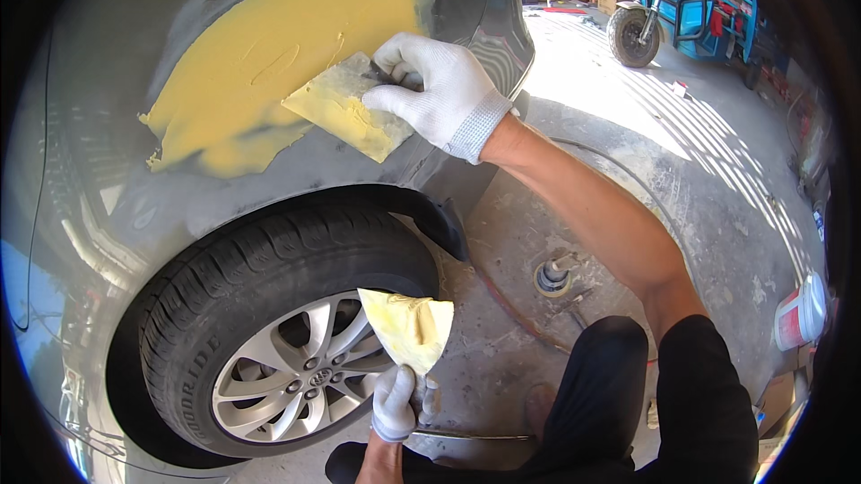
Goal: The person applies yellow body filler to a damaged area on the rear quarter panel of a grey car using a putty knife. They repeatedly spread and smooth the filler over the dented surface near the wheel arch.
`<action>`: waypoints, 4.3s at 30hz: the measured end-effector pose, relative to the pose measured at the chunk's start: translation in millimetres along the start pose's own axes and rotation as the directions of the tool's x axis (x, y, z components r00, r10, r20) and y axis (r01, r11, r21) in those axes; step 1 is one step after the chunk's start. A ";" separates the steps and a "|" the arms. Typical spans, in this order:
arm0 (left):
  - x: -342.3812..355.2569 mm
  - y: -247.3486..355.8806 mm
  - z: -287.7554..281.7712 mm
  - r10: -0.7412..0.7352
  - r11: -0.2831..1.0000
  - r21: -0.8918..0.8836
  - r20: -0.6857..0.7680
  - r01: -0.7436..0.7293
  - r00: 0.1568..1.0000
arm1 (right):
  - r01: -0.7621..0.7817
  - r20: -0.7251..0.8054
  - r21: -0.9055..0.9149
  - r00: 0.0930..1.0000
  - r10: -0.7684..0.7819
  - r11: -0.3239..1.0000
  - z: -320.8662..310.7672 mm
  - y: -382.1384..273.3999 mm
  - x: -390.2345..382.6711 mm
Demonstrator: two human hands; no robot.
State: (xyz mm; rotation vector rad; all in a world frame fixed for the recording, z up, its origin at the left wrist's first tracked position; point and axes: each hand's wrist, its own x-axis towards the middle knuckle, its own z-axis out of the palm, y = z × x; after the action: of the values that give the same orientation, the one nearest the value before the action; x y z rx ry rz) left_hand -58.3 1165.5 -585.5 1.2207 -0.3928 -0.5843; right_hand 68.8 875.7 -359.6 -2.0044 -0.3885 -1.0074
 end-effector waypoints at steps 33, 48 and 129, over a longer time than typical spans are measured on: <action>2.2 -1.5 1.5 0.005 1.000 0.029 0.020 -0.005 1.000 | -0.318 -0.293 0.044 0.902 0.317 0.947 -56.4 67.0 48.4; -2.0 0.0 -11.4 -0.004 0.999 0.034 0.011 0.003 1.000 | -0.258 -0.006 0.557 0.949 0.315 0.789 -74.7 58.3 -53.7; -12.0 9.9 -9.0 0.001 0.992 -0.129 0.095 0.011 0.995 | 0.349 0.481 -0.081 0.834 -0.270 0.934 -31.6 -9.5 -184.6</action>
State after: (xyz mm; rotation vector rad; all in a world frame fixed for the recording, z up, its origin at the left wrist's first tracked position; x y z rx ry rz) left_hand -60.5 1181.9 -578.5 1.0724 -0.4257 -0.6643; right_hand -69.1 872.7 -486.8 -2.3856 -0.9448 -0.7528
